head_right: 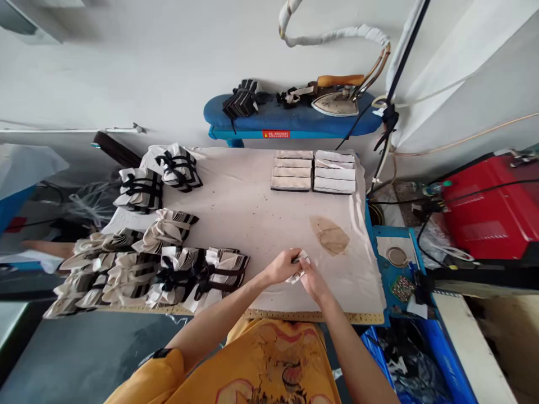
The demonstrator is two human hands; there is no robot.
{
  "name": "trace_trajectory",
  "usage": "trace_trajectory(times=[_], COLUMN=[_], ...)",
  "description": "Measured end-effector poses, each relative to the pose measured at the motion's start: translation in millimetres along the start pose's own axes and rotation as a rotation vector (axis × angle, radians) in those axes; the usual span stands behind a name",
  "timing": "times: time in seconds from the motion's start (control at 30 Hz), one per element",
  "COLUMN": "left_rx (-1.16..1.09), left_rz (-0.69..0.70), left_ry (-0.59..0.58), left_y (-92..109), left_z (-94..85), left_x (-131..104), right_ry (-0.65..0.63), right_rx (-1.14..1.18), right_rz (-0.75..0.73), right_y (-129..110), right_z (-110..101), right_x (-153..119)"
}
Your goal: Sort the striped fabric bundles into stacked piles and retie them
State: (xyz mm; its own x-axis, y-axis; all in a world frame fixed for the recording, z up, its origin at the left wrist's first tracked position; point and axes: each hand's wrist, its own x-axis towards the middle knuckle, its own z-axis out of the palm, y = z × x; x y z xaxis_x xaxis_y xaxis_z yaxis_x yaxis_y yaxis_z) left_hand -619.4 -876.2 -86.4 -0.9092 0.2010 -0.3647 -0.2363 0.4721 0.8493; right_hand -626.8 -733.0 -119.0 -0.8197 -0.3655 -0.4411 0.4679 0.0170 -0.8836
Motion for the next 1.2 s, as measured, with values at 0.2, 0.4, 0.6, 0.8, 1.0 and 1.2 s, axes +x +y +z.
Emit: trace_trajectory(times=[0.2,0.4,0.6,0.8,1.0,1.2], left_rx=[-0.410,-0.480,-0.384,-0.326,-0.016,0.197], left_rz=[0.245,0.192,-0.126,-0.407,-0.434,-0.595], left_ry=[0.035,0.323,0.390,0.556,0.660,1.045], left_y=[90,104,12,-62,-64,-55], left_z=[-71.9,-112.1,-108.4,-96.8,-83.0,-90.9], left_x=[53,69,37,-18,-78,-170], right_ry=[0.070,0.264,0.492,0.638,0.453,0.063], right_rx=[0.105,0.029,-0.219,-0.542,-0.668,-0.528], right_rz=[-0.040,-0.253,-0.219,-0.285,-0.403,-0.131], right_y=[-120,-235,-249,-188,-110,-10], right_z=[-32,-89,-118,-149,-159,-127], right_x=[23,142,311,330,190,75])
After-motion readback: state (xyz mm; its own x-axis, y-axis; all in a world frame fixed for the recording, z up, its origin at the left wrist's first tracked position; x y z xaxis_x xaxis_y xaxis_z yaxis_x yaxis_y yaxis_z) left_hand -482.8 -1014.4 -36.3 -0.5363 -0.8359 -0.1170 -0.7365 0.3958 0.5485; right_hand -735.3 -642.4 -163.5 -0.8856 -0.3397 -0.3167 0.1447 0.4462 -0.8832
